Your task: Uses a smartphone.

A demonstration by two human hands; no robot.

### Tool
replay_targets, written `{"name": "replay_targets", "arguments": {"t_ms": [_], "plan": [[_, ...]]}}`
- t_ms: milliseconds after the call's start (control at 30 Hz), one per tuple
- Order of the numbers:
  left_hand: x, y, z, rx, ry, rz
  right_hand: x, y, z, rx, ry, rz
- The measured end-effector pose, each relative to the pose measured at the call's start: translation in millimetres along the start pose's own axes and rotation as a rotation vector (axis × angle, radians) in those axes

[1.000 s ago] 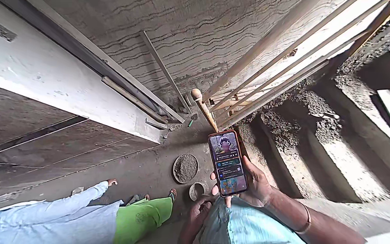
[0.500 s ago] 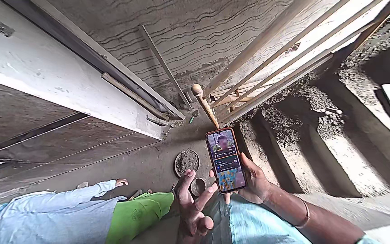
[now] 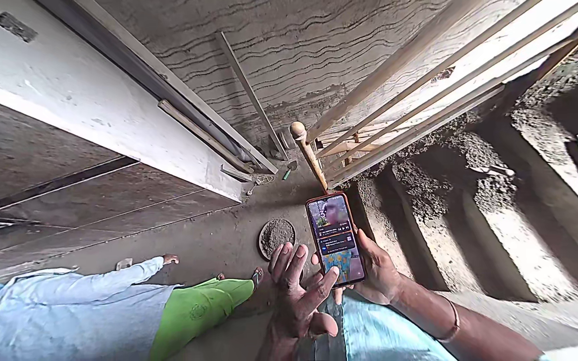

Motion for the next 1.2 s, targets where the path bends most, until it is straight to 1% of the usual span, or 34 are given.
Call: {"name": "replay_targets", "arguments": {"t_ms": [200,567,767,900,1000,1100,1200], "plan": [[0,3,1,-0.002,-0.002,0.011,0,0,-2,0.005,0.006,0.018],[3,4,-2,-0.03,0.034,0.019,0,-3,-3,-0.037,0.006,-0.036],[4,5,0,-0.006,0.032,0.023,0,-3,-7,-0.045,0.025,-0.018],[11,4,17,0.129,-0.028,0.043,0,-4,-8,-0.068,0.018,-0.019],[20,-7,28,0.185,-0.079,-0.018,0,-1,-9,-0.066,0.031,0.013],[22,-14,30,0.183,-0.099,-0.06,-1,1,-9,-0.051,0.035,0.024],[20,-13,23,0.126,-0.082,-0.045,0,1,-10,-0.057,0.026,0.029]]}}
Point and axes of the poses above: each hand's wrist, its own x-axis towards the middle knuckle, its own y-axis out of the palm, z = x × y, the point moved 10 cm from there along x, towards the middle knuckle, and after that the axes turned 15 degrees about -z, right-handed, at the moved point
